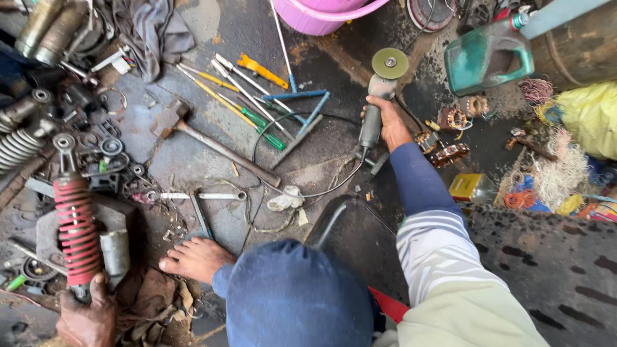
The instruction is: The person sits on the floor and uses an angle grinder to cut and clean a red coil spring shock absorber held in a bench vise. The person then uses a hammer to strike the spring assembly and continues to adjust the part by hand.
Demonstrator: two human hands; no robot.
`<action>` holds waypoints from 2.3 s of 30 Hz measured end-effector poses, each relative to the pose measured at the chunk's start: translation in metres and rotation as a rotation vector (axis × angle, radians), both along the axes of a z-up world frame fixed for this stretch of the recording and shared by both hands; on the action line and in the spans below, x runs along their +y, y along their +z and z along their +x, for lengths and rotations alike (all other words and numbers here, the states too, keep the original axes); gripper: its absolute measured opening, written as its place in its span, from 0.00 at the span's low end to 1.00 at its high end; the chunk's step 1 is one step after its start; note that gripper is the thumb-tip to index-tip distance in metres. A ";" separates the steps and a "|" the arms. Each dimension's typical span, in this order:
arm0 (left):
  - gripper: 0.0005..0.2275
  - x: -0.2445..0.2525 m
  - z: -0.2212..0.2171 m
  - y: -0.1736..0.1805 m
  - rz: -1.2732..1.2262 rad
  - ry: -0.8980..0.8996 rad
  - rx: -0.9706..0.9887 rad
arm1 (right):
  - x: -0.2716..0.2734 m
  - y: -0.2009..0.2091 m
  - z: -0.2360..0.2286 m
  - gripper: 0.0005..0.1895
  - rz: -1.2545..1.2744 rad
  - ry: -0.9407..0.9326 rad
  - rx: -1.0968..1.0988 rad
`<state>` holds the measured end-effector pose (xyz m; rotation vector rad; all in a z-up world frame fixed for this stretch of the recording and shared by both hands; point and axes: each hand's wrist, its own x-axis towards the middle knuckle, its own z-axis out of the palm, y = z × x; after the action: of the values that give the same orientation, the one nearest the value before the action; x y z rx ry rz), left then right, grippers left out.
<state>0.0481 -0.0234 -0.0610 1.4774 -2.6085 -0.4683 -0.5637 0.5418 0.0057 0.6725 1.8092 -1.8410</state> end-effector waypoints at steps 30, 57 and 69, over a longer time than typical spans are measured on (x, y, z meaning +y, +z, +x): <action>0.28 0.017 -0.040 0.048 0.122 0.178 0.063 | -0.335 0.022 0.296 0.19 0.475 1.333 1.033; 0.26 0.032 -0.048 0.082 0.083 0.145 0.230 | -0.414 0.059 0.192 0.13 0.599 2.221 1.593; 0.18 -0.018 -0.123 0.176 0.167 -0.268 0.669 | -0.502 0.257 0.206 0.09 0.325 1.947 1.975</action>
<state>-0.0744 -0.0418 0.1153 0.7949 -2.2466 -1.0229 -0.3579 0.0397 0.2622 -2.6484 1.6297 -0.1568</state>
